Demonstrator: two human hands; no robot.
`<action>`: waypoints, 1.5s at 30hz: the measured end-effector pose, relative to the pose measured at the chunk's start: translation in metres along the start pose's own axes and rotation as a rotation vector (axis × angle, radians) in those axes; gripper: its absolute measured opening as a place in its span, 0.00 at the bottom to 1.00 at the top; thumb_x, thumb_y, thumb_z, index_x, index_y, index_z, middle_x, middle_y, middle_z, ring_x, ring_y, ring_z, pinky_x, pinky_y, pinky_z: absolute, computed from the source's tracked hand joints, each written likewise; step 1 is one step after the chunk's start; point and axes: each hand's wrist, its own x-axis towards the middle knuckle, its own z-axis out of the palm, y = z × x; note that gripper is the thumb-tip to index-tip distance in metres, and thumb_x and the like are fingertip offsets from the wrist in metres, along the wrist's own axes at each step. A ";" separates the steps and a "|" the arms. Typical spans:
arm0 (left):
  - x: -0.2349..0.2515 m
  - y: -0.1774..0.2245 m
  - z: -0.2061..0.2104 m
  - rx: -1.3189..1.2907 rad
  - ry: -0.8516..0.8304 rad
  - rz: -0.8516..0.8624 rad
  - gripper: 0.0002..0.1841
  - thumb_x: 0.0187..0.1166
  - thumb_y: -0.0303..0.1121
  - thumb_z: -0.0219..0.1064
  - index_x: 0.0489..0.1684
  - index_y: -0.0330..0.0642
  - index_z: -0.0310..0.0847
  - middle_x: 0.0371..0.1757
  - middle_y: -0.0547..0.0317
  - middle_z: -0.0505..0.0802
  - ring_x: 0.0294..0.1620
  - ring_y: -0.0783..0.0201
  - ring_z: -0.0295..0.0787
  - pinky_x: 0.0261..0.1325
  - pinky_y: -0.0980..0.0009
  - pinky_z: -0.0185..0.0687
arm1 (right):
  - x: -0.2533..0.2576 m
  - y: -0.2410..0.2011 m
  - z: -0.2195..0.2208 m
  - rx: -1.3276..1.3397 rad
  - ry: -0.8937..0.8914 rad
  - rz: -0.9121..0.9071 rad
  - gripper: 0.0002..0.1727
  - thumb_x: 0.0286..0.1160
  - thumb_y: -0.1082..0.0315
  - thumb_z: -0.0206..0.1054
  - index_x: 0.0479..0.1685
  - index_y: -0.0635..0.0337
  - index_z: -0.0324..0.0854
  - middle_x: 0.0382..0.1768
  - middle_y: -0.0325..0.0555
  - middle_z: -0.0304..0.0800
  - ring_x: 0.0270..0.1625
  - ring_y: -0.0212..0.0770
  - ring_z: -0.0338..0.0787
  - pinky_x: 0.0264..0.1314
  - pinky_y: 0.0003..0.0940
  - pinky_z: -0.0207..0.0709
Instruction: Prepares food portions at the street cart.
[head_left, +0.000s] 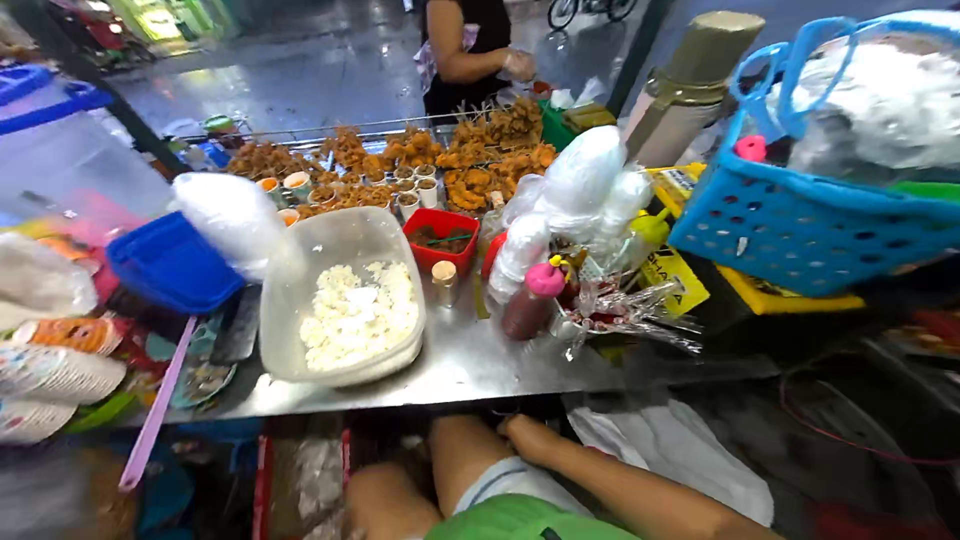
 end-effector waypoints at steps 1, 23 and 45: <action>-0.009 0.000 -0.004 -0.032 0.012 -0.021 0.27 0.87 0.46 0.61 0.80 0.42 0.76 0.74 0.36 0.85 0.78 0.35 0.78 0.83 0.38 0.65 | -0.006 -0.015 -0.014 0.019 0.065 -0.081 0.15 0.83 0.74 0.63 0.62 0.70 0.86 0.64 0.68 0.88 0.71 0.65 0.86 0.78 0.62 0.74; -0.086 -0.062 0.051 -0.452 0.494 -0.177 0.19 0.89 0.35 0.59 0.73 0.37 0.82 0.69 0.39 0.89 0.74 0.42 0.83 0.83 0.45 0.68 | 0.033 -0.215 -0.188 -0.048 0.625 -0.212 0.12 0.84 0.68 0.65 0.57 0.62 0.90 0.58 0.62 0.91 0.64 0.65 0.88 0.67 0.71 0.76; -0.065 -0.076 0.049 -0.412 0.449 -0.077 0.16 0.87 0.33 0.62 0.66 0.36 0.88 0.66 0.40 0.91 0.72 0.42 0.86 0.81 0.44 0.71 | 0.026 -0.197 -0.159 -0.254 0.816 -0.377 0.28 0.86 0.57 0.59 0.16 0.69 0.76 0.25 0.60 0.81 0.32 0.63 0.86 0.32 0.63 0.72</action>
